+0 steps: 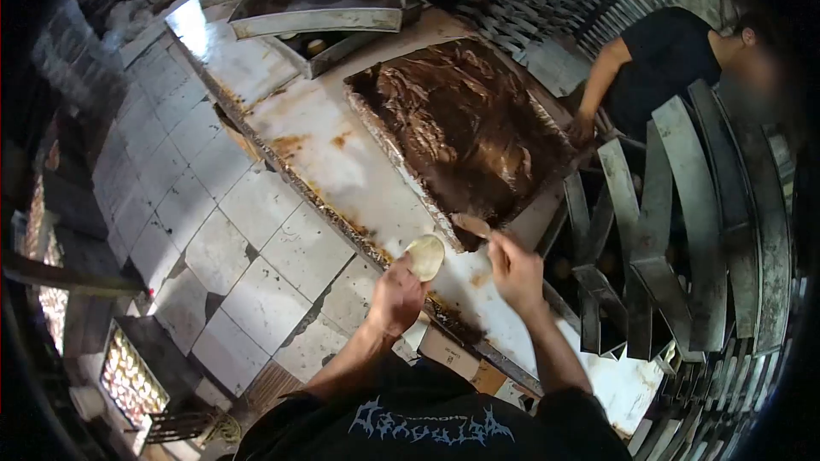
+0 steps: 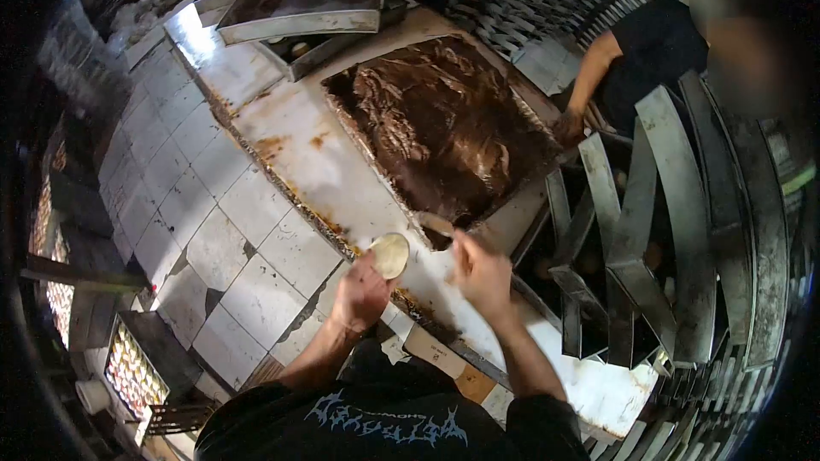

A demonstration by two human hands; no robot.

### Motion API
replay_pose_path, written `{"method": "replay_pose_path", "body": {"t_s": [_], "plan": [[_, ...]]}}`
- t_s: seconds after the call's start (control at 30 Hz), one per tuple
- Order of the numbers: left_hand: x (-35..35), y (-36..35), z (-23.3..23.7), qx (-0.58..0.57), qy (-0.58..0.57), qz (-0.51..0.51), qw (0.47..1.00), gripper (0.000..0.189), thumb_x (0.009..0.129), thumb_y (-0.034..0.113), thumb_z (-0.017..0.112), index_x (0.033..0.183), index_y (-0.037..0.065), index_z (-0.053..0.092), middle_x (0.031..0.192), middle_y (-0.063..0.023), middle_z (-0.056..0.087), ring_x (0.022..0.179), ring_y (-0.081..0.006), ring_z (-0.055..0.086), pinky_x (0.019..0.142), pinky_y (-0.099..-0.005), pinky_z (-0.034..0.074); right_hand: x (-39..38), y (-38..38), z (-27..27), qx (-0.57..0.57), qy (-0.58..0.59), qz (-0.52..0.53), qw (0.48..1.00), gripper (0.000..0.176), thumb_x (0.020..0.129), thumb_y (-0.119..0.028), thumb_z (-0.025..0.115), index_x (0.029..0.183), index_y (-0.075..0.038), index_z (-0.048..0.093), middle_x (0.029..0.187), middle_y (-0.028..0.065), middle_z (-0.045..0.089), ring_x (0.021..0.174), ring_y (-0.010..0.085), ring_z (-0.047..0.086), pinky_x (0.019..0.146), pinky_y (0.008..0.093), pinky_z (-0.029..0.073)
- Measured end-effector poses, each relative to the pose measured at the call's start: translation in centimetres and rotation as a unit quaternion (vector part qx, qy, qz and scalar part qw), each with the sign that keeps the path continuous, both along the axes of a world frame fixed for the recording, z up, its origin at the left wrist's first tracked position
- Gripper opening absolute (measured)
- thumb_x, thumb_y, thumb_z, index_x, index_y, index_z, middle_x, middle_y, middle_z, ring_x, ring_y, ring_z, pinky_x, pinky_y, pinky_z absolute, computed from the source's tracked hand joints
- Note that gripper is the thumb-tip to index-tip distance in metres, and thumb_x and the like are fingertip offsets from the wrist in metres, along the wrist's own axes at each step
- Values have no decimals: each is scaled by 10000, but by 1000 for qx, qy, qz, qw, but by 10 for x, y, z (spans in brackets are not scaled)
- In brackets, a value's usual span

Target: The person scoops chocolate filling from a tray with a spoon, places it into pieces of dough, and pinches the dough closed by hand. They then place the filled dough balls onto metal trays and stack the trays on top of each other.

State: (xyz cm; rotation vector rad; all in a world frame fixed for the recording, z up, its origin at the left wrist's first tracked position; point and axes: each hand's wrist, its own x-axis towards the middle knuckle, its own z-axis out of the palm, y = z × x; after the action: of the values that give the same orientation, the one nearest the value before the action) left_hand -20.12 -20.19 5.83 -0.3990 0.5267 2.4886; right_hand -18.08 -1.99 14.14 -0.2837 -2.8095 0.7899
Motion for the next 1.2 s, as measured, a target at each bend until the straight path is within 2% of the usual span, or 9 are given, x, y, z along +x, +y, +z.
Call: {"method": "replay_pose_path", "body": {"t_s": [0.17, 0.33, 0.4, 0.6, 0.7, 0.83, 1.0, 1.13, 1.2], "plan": [[-26, 18, 48, 298, -5, -48, 953, 357, 939, 183, 353, 1163, -49, 506, 1202, -179, 551, 1181, -311, 468, 1075, -433, 304, 32, -2, -40, 92, 183, 71, 976, 445, 762, 95, 571, 1189, -28, 579, 905, 150, 604, 796, 283, 578, 698, 359, 485], [-25, -2, 64, 232, 57, -24, 971, 416, 822, 51, 409, 1198, -120, 466, 1246, -198, 531, 1212, -324, 456, 1041, -452, 341, 40, 42, -90, 81, 173, 37, 981, 492, 740, 104, 548, 1217, -16, 557, 954, 166, 591, 858, 319, 571, 753, 389, 480], [-18, -6, 50, 19, 136, -51, 989, 399, 850, 56, 434, 1211, -113, 455, 1276, -192, 510, 1207, -328, 470, 980, -465, 414, 43, 49, -105, 41, 117, -10, 992, 472, 786, 83, 500, 1246, -12, 534, 968, 212, 580, 837, 363, 575, 748, 394, 480], [53, 30, 22, 91, 90, -172, 977, 619, 766, 144, 692, 1301, 139, 381, 1024, -69, 565, 861, -200, 581, 722, -354, 491, 86, 35, -58, 41, 172, -66, 982, 239, 896, -98, 540, 1094, 21, 604, 1034, 190, 617, 924, 315, 598, 804, 354, 482], [107, 66, 30, 30, 117, -266, 956, 591, 773, 57, 601, 1305, 86, 345, 998, -112, 558, 835, -221, 586, 696, -358, 502, 127, 50, -8, -480, -48, 91, 871, 250, 928, -206, 533, 971, 13, 646, 814, 87, 639, 770, 106, 554, 674, 245, 446], [168, 116, 32, -98, 48, -253, 961, 481, 858, 23, 440, 1316, 95, 314, 990, -170, 566, 835, -242, 602, 645, -345, 515, 211, 95, 5, -171, 88, 173, 966, 191, 797, -135, 677, 946, -17, 654, 922, 86, 585, 826, 208, 560, 744, 300, 464], [255, 197, 56, -114, -17, -267, 957, 306, 964, 157, 358, 1263, 141, 415, 1144, -134, 577, 992, -267, 584, 823, -367, 492, 331, 147, -14, 134, 220, 194, 946, 351, 654, -66, 662, 995, 0, 606, 992, 105, 545, 910, 283, 541, 757, 339, 479], [320, 246, 73, -166, 195, -385, 887, 294, 955, 104, 436, 1248, 93, 468, 1003, -14, 552, 881, -115, 534, 793, -235, 420, 398, 198, 14, -236, -38, -13, 971, 223, 810, 36, 543, 1031, 24, 512, 1056, 179, 553, 970, 313, 569, 732, 361, 513], [324, 272, 61, -241, 447, -452, 733, 245, 955, 126, 470, 1185, 41, 468, 1029, -51, 548, 888, -117, 543, 787, -233, 440, 426, 232, 15, -359, -36, -42, 932, 210, 832, 45, 520, 1041, 26, 504, 1084, 184, 543, 1011, 306, 560, 762, 350, 505]]}}
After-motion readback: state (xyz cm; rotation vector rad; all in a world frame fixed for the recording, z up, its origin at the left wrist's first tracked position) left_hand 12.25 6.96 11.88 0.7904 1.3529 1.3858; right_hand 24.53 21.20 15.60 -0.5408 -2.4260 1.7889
